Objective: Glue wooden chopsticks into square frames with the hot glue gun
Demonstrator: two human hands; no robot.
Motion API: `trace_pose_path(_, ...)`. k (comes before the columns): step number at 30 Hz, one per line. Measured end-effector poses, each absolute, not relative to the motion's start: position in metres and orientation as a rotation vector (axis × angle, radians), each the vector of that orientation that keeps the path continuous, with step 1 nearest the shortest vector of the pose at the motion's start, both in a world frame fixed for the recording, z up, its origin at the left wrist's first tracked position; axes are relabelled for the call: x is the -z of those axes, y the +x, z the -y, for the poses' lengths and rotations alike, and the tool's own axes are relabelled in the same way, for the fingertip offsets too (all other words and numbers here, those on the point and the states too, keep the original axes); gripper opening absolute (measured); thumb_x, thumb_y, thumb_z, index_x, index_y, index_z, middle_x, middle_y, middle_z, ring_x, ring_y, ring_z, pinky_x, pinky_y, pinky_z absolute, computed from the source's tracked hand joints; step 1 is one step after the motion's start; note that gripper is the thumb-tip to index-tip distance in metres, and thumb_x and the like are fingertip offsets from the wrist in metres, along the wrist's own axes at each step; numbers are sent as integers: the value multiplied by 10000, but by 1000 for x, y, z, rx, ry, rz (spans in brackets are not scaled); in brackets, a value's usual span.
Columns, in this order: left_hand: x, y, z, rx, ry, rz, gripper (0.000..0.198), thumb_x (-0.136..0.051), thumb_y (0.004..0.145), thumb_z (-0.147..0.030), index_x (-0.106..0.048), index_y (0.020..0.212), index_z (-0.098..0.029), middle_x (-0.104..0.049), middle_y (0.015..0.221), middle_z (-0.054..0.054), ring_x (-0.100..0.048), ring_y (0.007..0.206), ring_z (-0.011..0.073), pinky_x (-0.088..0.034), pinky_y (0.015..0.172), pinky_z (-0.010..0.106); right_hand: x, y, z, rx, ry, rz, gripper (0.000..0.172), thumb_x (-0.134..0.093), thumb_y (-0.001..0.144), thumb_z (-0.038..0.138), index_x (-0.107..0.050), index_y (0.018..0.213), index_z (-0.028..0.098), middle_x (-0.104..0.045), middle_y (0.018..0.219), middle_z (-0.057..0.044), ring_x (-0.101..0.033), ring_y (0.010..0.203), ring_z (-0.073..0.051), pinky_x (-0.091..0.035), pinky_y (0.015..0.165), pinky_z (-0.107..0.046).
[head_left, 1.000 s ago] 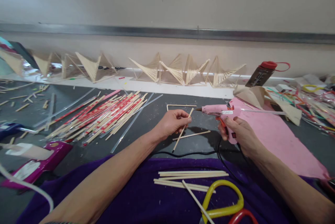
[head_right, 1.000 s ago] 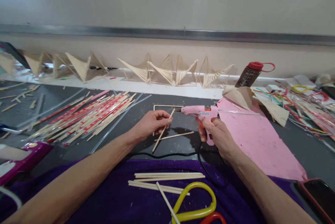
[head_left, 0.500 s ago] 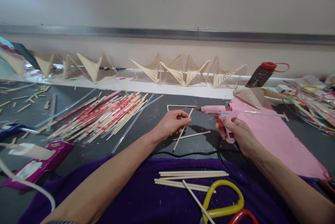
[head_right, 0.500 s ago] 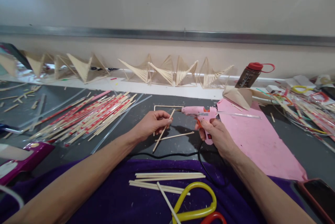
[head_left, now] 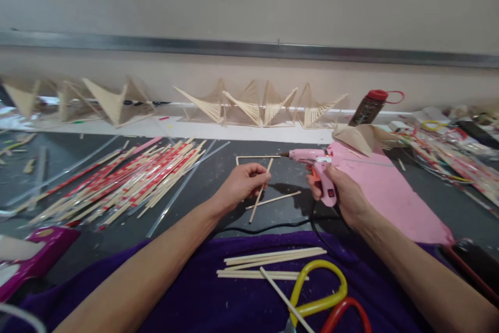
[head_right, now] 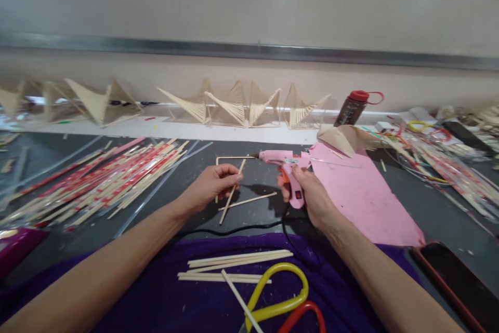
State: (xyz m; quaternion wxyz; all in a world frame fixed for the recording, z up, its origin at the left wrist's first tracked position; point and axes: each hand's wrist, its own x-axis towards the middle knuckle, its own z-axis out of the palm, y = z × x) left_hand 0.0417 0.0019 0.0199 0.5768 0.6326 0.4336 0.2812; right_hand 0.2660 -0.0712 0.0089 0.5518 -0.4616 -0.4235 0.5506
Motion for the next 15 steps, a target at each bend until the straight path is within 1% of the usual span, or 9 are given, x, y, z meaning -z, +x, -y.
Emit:
trace_pose_path(2,-24,44,2,-684,1523,-1007,252,-620,728,-383,-575,780,-140,-574,610,-9,-456,457,51,-295,392,147,-10,266,69,-1338,-1030,929,405,-422,862,495,-638,956,165,-643,744,-61,-549,573,-131,-408,517,-249)
trace_pose_path(3,-26,45,4,-686,1543,-995,247,-618,731,-382,-577,782,-144,-578,617,-10,-460,469,52,-300,399,147,-10,267,68,-1351,-1001,900,394,-432,858,478,-640,979,165,-658,787,-72,-567,601,-141,-429,538,-258)
trace_pose_path(5,-29,48,11,-655,1572,-965,235,-617,736,-378,-577,774,-150,-571,607,-19,-453,472,51,-304,408,147,-10,269,66,-1388,-943,865,317,-496,824,392,-646,987,166,-671,874,-81,-587,653,-151,-463,587,-273)
trace_pose_path(7,-31,51,17,-599,1583,-938,220,-619,736,-366,-574,762,-152,-554,586,-32,-430,458,45,-303,412,148,-10,271,65,-1431,-900,856,262,-570,741,261,-655,970,166,-670,922,-74,-592,706,-149,-481,631,-267)
trace_pose_path(9,-32,52,20,-564,1590,-929,208,-621,733,-353,-572,754,-152,-538,570,-42,-406,446,39,-298,414,148,-10,271,65,-1455,-877,852,322,-603,648,150,-658,964,175,-662,963,-56,-589,765,-140,-489,670,-250)
trace_pose_path(11,-31,53,20,-559,1588,-937,203,-617,733,-349,-572,759,-152,-536,572,-43,-400,444,38,-293,412,147,-11,271,66,-1453,-880,863,387,-609,591,89,-656,963,181,-652,999,-42,-584,808,-130,-489,708,-234)
trace_pose_path(15,-29,51,17,-568,1571,-953,204,-603,742,-354,-570,767,-154,-538,577,-42,-399,439,39,-283,404,150,-12,270,66,-1455,-898,882,443,-590,560,51,-651,979,181,-647,1016,-37,-587,822,-119,-485,762,-229)
